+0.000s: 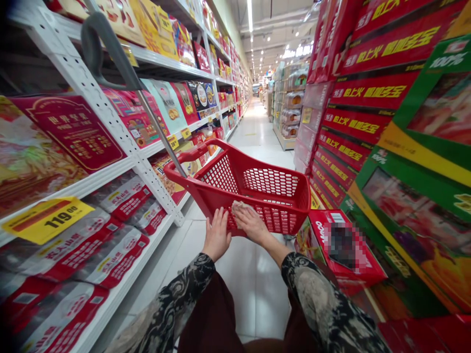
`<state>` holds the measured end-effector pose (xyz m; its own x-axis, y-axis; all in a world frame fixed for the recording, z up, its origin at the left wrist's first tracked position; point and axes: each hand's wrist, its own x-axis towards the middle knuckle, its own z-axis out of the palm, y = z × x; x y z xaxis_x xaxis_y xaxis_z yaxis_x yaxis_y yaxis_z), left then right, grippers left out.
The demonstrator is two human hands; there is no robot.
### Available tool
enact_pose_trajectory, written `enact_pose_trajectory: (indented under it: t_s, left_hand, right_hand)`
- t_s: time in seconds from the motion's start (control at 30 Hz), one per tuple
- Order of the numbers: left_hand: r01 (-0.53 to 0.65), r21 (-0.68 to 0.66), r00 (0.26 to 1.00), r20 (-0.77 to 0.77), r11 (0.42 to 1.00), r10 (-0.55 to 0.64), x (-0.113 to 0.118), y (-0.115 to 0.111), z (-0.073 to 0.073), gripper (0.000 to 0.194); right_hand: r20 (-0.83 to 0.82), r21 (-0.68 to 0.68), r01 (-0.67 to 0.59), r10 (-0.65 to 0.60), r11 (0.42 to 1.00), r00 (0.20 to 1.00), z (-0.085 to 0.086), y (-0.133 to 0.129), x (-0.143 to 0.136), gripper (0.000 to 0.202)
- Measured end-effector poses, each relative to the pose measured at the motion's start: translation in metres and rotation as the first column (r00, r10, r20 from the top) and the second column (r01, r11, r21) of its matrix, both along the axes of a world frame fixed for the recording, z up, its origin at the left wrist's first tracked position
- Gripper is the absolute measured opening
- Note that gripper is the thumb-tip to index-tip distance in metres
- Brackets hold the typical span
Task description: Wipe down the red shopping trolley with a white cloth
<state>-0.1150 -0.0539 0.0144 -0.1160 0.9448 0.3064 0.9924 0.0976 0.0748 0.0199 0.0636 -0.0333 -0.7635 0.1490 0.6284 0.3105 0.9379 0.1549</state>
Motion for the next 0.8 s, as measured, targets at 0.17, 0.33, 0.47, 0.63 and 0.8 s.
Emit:
enact_pose_trajectory:
  t_s: [0.17, 0.33, 0.47, 0.63, 0.8]
  left_hand:
    - [0.056, -0.038, 0.998, -0.017, 0.998, -0.057, 0.010, 0.000, -0.006, 0.068]
    - [0.072, 0.002, 0.997, -0.042, 0.997, -0.072, 0.020, 0.008, -0.004, 0.066]
    - [0.091, 0.014, 0.995, -0.052, 0.996, -0.090, 0.032, 0.014, -0.002, 0.066]
    - [0.200, -0.031, 0.976, -0.077, 0.979, -0.201, 0.051, 0.011, -0.009, 0.068]
    - [0.259, -0.059, 0.962, -0.077, 0.964, -0.263, 0.064, 0.011, -0.007, 0.068]
  right_hand:
    - [0.082, -0.032, -0.020, 0.022, 0.999, 0.996, -0.026, -0.014, 0.028, 0.025]
    - [-0.102, 0.015, -0.008, 0.009, 1.000, 0.995, 0.016, -0.013, 0.041, 0.035]
    - [-0.157, 0.047, 0.067, -0.059, 0.997, 0.986, 0.023, 0.000, 0.049, 0.036]
    - [0.011, -0.033, 0.091, -0.091, 0.995, 0.996, -0.023, -0.007, 0.068, 0.032]
    - [-0.031, -0.070, 0.064, -0.066, 0.996, 0.997, -0.019, -0.022, 0.092, 0.031]
